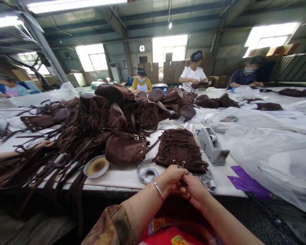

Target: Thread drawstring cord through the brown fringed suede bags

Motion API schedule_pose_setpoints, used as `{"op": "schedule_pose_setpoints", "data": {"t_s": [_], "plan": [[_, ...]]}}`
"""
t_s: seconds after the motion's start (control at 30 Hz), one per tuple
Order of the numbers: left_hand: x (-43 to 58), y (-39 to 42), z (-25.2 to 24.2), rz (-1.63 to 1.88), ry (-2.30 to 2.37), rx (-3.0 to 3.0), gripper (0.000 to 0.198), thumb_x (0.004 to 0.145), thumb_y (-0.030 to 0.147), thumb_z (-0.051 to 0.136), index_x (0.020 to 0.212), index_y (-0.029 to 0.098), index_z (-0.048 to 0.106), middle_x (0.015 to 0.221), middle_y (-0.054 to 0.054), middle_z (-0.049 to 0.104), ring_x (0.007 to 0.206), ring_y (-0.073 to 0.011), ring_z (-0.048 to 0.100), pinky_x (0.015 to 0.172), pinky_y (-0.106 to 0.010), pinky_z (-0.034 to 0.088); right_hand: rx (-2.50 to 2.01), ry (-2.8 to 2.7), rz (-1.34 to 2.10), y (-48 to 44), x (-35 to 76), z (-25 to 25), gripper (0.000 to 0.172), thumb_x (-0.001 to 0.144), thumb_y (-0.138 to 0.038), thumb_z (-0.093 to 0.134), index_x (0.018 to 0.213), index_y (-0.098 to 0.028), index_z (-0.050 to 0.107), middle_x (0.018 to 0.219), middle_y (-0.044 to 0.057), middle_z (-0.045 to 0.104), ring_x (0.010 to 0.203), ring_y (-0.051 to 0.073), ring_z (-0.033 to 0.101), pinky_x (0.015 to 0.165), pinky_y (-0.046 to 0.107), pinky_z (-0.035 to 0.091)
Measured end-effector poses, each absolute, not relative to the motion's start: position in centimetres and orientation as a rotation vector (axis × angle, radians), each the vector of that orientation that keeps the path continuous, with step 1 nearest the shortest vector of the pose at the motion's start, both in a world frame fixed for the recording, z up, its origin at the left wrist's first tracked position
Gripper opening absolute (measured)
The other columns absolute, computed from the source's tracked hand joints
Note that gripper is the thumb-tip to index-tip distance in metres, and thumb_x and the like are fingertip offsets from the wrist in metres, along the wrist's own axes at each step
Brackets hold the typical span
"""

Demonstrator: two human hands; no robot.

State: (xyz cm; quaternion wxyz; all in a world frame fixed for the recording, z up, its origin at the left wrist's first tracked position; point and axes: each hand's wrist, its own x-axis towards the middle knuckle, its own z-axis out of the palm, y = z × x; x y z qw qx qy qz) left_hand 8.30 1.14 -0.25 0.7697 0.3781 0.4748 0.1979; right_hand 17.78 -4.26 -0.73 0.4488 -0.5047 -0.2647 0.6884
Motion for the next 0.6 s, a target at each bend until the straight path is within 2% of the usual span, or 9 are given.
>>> {"op": "schedule_pose_setpoints", "data": {"t_s": [0.1,0.2,0.33,0.5,0.6], "plan": [[8.3,1.1,-1.1,0.443,1.031,0.846,0.026,0.091,0.031,0.053,0.072,0.014,0.058,0.041,0.001,0.048,0.029,-0.0138,0.045,0.033,-0.024,0.038,-1.307,-0.756,1.657,-4.6,17.2,-1.3,0.032,0.078,-0.049,0.064,0.081,-0.02,0.05,0.057,-0.005,0.057,0.035,0.005,0.041,0.031,0.014,0.021],[8.0,1.3,-2.0,0.451,1.005,0.821,0.034,0.093,0.039,0.052,0.071,0.014,0.056,0.04,0.0,0.05,0.028,-0.0141,0.046,0.032,-0.023,0.038,-1.341,-0.908,1.646,-4.8,17.1,-1.8,0.036,0.082,-0.055,0.058,0.08,-0.02,0.051,0.056,-0.005,0.056,0.033,0.005,0.041,0.031,0.016,0.02],[7.5,1.7,-2.3,0.44,0.972,0.775,0.039,0.093,0.05,0.054,0.075,0.015,0.057,0.041,-0.001,0.053,0.031,-0.0164,0.051,0.033,-0.023,0.04,-1.282,-1.103,1.648,-5.2,17.9,-2.4,0.039,0.084,-0.058,0.055,0.077,-0.02,0.048,0.056,-0.006,0.056,0.034,0.005,0.042,0.034,0.017,0.026],[7.0,2.1,-1.6,0.445,0.93,0.691,0.036,0.097,0.038,0.052,0.073,0.012,0.058,0.046,-0.001,0.055,0.036,-0.0142,0.053,0.038,-0.022,0.042,-1.233,-1.34,1.565,-5.4,18.4,-2.8,0.041,0.088,-0.059,0.052,0.078,-0.02,0.05,0.06,-0.003,0.06,0.04,0.009,0.051,0.036,0.02,0.035],[6.7,2.4,-1.4,0.45,0.89,0.541,0.035,0.097,0.039,0.051,0.076,0.012,0.058,0.058,-0.004,0.062,0.044,-0.0145,0.058,0.046,-0.025,0.049,-1.27,-1.329,1.513,-5.8,18.1,-3.0,0.046,0.085,-0.065,0.053,0.078,-0.019,0.052,0.064,-0.001,0.063,0.04,0.01,0.053,0.035,0.021,0.036]]}}
